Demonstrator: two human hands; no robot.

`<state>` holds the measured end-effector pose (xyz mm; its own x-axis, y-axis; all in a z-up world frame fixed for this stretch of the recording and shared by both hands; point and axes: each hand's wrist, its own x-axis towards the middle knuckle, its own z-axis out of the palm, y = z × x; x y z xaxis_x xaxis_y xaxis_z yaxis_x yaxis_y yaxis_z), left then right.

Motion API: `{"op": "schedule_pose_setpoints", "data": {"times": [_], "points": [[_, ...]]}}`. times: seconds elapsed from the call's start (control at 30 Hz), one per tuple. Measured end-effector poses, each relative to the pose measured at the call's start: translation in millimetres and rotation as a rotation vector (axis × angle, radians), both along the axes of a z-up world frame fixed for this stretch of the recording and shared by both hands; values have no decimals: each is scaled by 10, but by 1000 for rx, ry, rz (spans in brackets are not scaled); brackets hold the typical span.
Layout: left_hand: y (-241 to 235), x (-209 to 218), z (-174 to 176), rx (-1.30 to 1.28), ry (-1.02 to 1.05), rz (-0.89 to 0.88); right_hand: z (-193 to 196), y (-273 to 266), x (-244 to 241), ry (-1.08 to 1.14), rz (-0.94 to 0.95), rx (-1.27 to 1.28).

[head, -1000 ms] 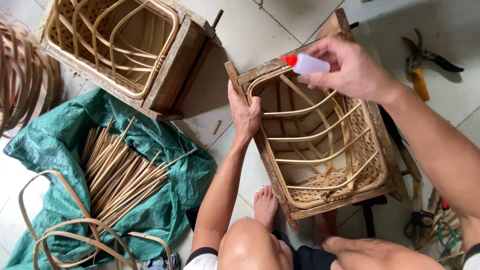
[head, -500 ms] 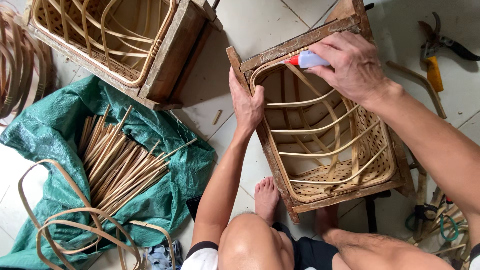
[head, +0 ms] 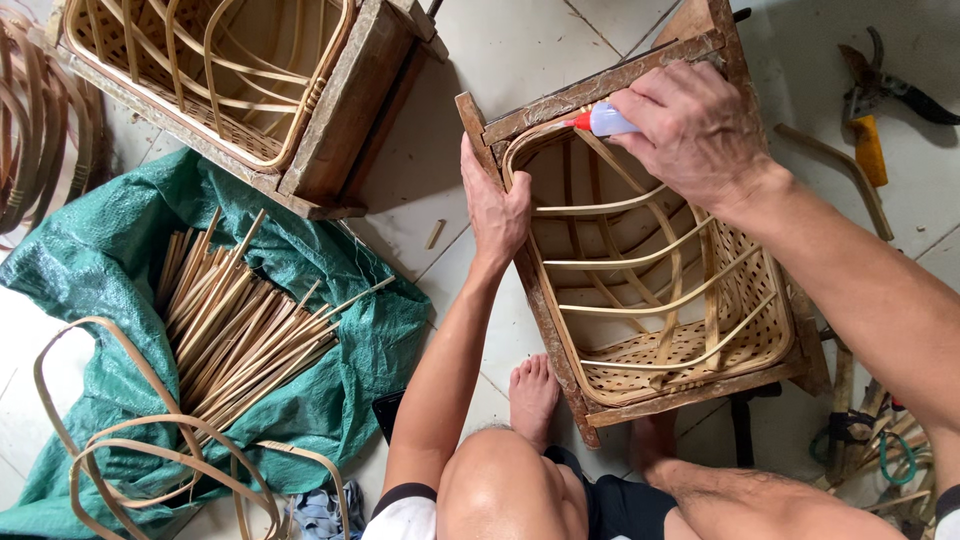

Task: The person inserts thin bamboo strips into a rectangular basket frame, tapping them into place with a hammer. They then apply glue along the basket's rim and edges to secure the strips. The person works on a single basket throughout the clip.

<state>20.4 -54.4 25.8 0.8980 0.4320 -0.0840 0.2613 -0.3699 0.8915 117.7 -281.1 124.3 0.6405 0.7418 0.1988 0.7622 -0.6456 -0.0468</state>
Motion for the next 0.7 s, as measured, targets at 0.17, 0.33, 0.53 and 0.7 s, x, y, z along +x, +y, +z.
{"op": "schedule_pose_setpoints", "data": {"times": [0.17, 0.33, 0.53, 0.7], "points": [[0, -3, 30, -21, -10, 0, -29, -77, 13, -21, 2, 37], [4, -8, 64, -54, -10, -5, 48, -446, 54, 1, -53, 38], [8, -15, 16, -18, -25, -22, -91, -609, 75, -6, -71, 52], [25, -23, -19, -22, -23, -31, -183, -513, 112, -28, -55, 39]]}}
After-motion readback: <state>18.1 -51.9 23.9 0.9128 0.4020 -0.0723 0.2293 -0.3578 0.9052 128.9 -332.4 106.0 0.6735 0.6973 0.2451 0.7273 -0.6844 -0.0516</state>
